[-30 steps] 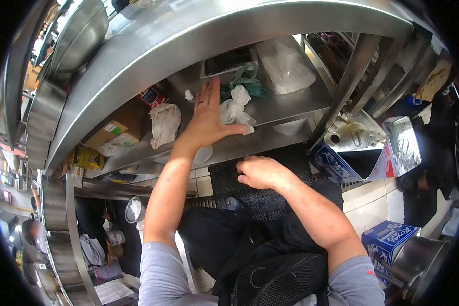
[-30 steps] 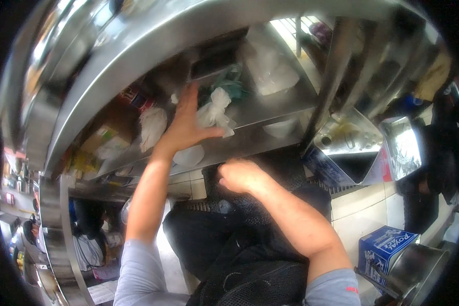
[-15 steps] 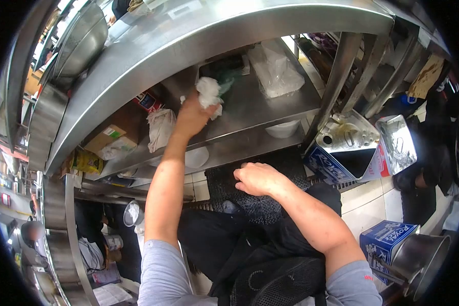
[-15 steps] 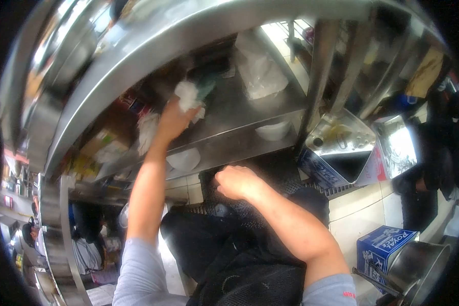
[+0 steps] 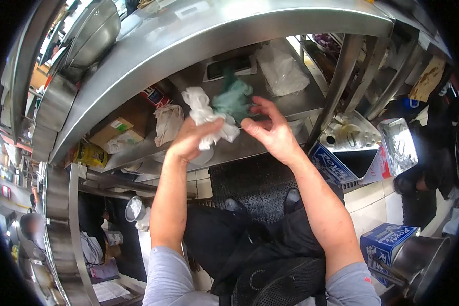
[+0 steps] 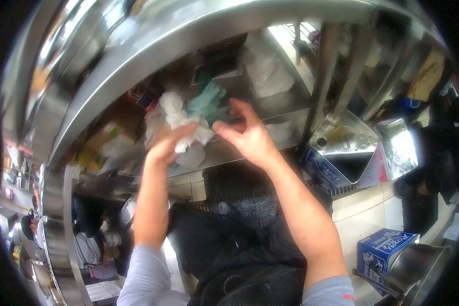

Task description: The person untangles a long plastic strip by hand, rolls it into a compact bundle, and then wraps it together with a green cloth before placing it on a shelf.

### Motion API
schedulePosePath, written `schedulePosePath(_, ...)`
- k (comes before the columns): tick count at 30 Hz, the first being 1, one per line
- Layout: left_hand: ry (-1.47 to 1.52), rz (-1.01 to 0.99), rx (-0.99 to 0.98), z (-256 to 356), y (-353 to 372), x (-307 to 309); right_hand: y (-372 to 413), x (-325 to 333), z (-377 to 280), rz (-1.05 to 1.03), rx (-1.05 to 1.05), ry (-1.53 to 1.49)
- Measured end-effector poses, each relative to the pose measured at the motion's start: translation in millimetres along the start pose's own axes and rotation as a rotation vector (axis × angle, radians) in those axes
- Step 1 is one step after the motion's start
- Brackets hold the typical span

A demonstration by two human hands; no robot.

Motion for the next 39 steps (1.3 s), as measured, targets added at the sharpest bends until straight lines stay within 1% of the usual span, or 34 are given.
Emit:
schedulePosePath(1,0.047,-0.065,0.029,-10,6,-1,0,0,1,0.009,-0.018,-0.114)
schedulePosePath(2,0.102,-0.224,0.013,-15,11,-3,2,-2,1,0.007,-0.015,-0.106)
schedulePosePath(3,0.165,-0.286,0.03,-21,19,-4,5,-6,1,-0.021,-0.081,-0.264)
schedulePosePath(4,0.203,-0.261,0.026,-28,24,-9,8,-9,1,-0.047,-0.148,-0.424)
schedulePosePath(5,0.24,-0.234,0.025,-36,28,-11,10,-9,1,-0.047,-0.151,-0.418)
schedulePosePath(6,0.263,-0.278,0.065,-44,29,-9,11,-10,0,-0.107,-0.181,-0.493)
schedulePosePath(7,0.272,-0.278,0.058,-48,32,-11,10,-11,-2,-0.17,-0.207,-0.564)
schedulePosePath(8,0.222,-0.259,0.061,-53,35,-15,12,-13,-2,-0.118,-0.175,-0.556)
schedulePosePath(9,0.172,-0.239,0.068,-58,37,-17,9,-12,4,-0.125,-0.178,-0.545)
schedulePosePath(10,0.196,-0.32,0.058,-58,40,-19,7,-8,11,-0.056,-0.149,-0.399)
schedulePosePath(11,0.203,-0.314,0.062,-61,40,-18,5,-5,19,0.012,-0.122,-0.257)
schedulePosePath(12,0.191,-0.25,0.053,-66,40,-14,3,-5,27,0.054,-0.161,-0.225)
schedulePosePath(13,0.177,-0.187,0.039,-67,40,-12,3,-6,21,0.054,-0.088,-0.188)
schedulePosePath(15,0.189,-0.143,0.003,-62,40,-9,-3,0,30,0.272,-0.074,-0.04)
schedulePosePath(17,0.337,-0.093,-0.043,-58,38,0,-3,2,14,0.308,-0.058,-0.09)
schedulePosePath(18,0.364,-0.079,-0.057,-55,37,4,-8,8,16,0.351,-0.049,-0.066)
schedulePosePath(19,0.369,-0.067,-0.056,-55,40,8,-10,11,17,0.379,-0.043,-0.11)
schedulePosePath(22,0.408,0.0,-0.103,-54,40,11,-9,14,10,0.336,-0.016,-0.077)
schedulePosePath(23,0.416,0.008,-0.103,-56,39,9,-4,8,10,0.273,-0.038,-0.092)
schedulePosePath(24,0.383,0.021,-0.121,-57,37,6,2,1,11,0.213,-0.063,-0.111)
schedulePosePath(25,0.346,0.032,-0.134,-58,37,4,9,-6,13,0.213,-0.071,-0.111)
schedulePosePath(26,0.259,0.048,-0.152,-58,37,1,14,-15,13,0.112,-0.071,-0.145)
schedulePosePath(27,0.263,0.046,-0.157,-56,37,-2,17,-25,11,0.007,-0.065,-0.174)
schedulePosePath(29,-0.157,0.028,-0.145,-58,42,-9,23,-46,12,-0.046,-0.003,-0.388)
schedulePosePath(30,-0.138,-0.111,-0.213,-66,41,-11,25,-47,20,-0.017,-0.069,-0.405)
schedulePosePath(31,-0.138,-0.17,-0.224,-66,47,-20,26,-47,21,-0.015,-0.075,-0.409)
schedulePosePath(33,-0.217,-0.264,-0.128,-75,46,-18,27,-45,23,-0.025,-0.262,-0.367)
schedulePosePath(34,-0.213,-0.261,-0.134,-73,45,-18,26,-47,14,0.023,-0.205,-0.362)
schedulePosePath(35,-0.083,-0.294,-0.102,-71,45,-18,24,-46,15,0.016,-0.204,-0.355)
schedulePosePath(36,0.045,-0.327,-0.064,-70,46,-19,21,-42,18,0.058,-0.084,-0.202)
schedulePosePath(37,0.046,-0.323,-0.06,-69,46,-21,20,-41,16,0.102,0.033,-0.054)
schedulePosePath(38,-0.003,-0.274,-0.094,-69,45,-25,21,-38,11,0.118,0.047,0.063)
schedulePosePath(39,-0.053,-0.229,-0.131,-68,43,-27,22,-38,11,0.126,0.044,0.06)
Point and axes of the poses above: each hand's wrist, its own y-axis away from the middle knuckle, its own x-axis out of the back of the hand, z = x × y, the point moved 2 cm from there along -y, towards the middle knuckle, and after that the axes turned 6 degrees about z, right-handed, at the moved point
